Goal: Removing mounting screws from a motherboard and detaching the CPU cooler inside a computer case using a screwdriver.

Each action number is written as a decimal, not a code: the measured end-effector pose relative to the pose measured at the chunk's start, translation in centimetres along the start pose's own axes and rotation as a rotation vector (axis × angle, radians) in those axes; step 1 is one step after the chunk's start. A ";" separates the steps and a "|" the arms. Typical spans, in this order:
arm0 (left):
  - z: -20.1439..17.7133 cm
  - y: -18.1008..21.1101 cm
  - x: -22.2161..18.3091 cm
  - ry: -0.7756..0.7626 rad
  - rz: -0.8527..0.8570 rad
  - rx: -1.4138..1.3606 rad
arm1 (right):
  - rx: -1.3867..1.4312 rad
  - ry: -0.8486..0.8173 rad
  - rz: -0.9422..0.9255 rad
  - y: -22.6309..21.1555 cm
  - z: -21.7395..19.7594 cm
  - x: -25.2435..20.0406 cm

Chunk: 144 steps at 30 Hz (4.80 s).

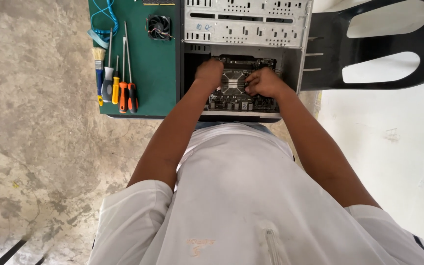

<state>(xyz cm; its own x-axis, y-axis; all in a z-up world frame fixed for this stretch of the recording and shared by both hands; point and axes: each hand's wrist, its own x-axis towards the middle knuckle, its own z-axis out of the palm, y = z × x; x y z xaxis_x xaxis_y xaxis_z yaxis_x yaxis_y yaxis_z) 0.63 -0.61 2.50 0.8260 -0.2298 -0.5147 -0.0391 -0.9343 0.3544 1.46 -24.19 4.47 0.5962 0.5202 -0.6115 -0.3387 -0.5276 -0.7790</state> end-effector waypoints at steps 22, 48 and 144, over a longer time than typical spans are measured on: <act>0.0 -0.9 0.6 -0.008 0.060 -0.064 | -0.133 0.031 0.025 -1.9 -0.5 -0.3; -5.1 -1.3 -2.7 0.193 -0.189 -0.664 | -0.123 0.251 0.326 -7.0 0.3 -1.3; -11.6 2.2 -21.3 0.595 0.164 -1.744 | -0.033 -0.007 -0.526 -21.3 6.0 -16.0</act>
<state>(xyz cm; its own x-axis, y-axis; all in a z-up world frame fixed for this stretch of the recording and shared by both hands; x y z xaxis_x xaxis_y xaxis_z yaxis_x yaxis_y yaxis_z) -10.55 5.38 23.27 0.9544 0.1977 -0.2238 0.1050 0.4796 0.8712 -5.17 -17.24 30.00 0.6747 0.7247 -0.1401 0.0281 -0.2148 -0.9763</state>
